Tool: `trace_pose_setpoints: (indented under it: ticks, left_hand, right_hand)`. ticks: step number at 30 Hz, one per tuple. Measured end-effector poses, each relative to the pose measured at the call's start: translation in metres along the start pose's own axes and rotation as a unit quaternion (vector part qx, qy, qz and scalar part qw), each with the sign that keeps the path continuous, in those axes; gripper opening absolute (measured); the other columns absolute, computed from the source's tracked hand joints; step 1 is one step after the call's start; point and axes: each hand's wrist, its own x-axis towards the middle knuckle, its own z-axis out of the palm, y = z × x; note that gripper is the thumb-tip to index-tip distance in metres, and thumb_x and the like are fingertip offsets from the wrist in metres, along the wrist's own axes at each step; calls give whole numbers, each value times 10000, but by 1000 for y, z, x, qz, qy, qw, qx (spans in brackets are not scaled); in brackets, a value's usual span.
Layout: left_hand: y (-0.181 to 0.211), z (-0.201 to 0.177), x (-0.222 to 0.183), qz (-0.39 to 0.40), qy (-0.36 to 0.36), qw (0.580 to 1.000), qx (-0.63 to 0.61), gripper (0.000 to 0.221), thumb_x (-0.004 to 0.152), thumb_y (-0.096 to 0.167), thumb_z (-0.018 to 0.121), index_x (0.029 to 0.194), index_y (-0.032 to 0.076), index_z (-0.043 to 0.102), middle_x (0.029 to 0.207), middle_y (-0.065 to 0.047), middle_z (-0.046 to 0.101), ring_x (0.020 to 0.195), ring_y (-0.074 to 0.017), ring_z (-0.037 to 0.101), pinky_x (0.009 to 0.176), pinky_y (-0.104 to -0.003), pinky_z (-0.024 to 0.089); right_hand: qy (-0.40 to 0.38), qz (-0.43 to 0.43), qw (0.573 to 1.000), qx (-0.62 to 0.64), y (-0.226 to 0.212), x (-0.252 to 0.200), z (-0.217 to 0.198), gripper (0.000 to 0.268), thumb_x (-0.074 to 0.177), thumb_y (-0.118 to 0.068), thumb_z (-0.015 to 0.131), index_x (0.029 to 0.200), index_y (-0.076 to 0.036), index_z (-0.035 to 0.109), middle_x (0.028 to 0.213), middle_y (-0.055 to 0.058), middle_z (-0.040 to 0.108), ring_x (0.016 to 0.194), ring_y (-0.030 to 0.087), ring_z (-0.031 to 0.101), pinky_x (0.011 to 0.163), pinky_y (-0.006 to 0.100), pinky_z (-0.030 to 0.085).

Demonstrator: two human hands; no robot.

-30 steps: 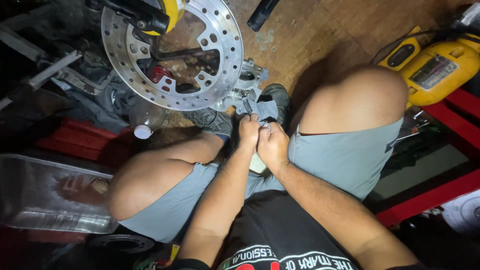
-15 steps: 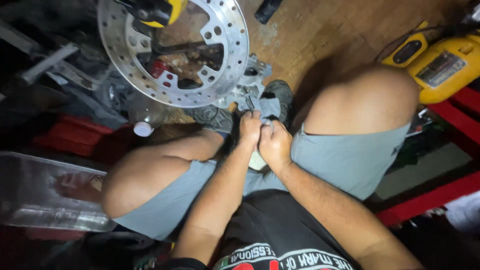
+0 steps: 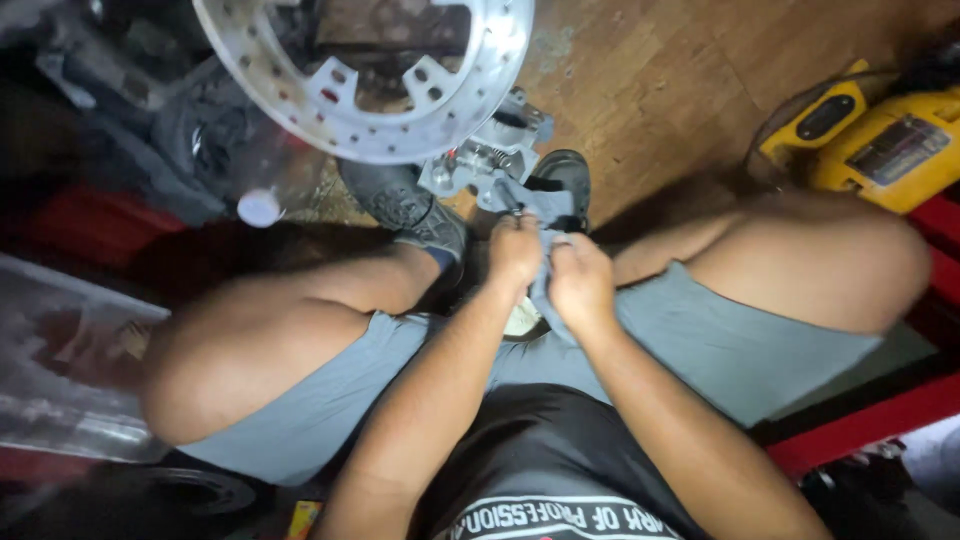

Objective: The person sits on the workshop floor and services a motorcycle brake caliper. He wipes the caliper with a gray cloth, uses a socket wrench on its bolts, picks small parts from a tray on the workbench, and sprays the assembly with an aerosol can while a brake disc lies nearby.

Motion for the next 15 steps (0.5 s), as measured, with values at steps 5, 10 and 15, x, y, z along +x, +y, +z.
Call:
trace_pose_setpoints:
  ticks: [5, 10, 15]
  left_hand:
    - [30, -8, -46, 58, -54, 997, -14, 509, 1004, 445, 475, 1070, -4, 705, 1143, -260, 716, 1211, -409, 638, 1019, -523, 509]
    - [35, -8, -59, 78, -103, 992, -13, 455, 1000, 501, 533, 1090, 87, 697, 1089, -187, 742, 1122, -367, 697, 896, -480, 583]
    - [23, -6, -55, 93, -111, 989, -38, 381, 978, 494, 571, 975, 141, 715, 733, -150, 742, 627, -278, 756, 462, -321, 600]
  right_hand:
    - [43, 19, 993, 112, -6, -29, -29, 170, 948, -203, 620, 982, -82, 735, 835, 98, 647, 889, 217, 609, 796, 388, 492]
    - [43, 12, 979, 197, -17, -51, -42, 272, 921, -99, 659, 1170, 8, 648, 908, 25, 506, 900, 176, 520, 782, 312, 456]
    - [-6, 20, 986, 167, -6, -50, -35, 470, 824, -35, 686, 1282, 7, 587, 970, 97, 588, 911, 209, 601, 758, 330, 504]
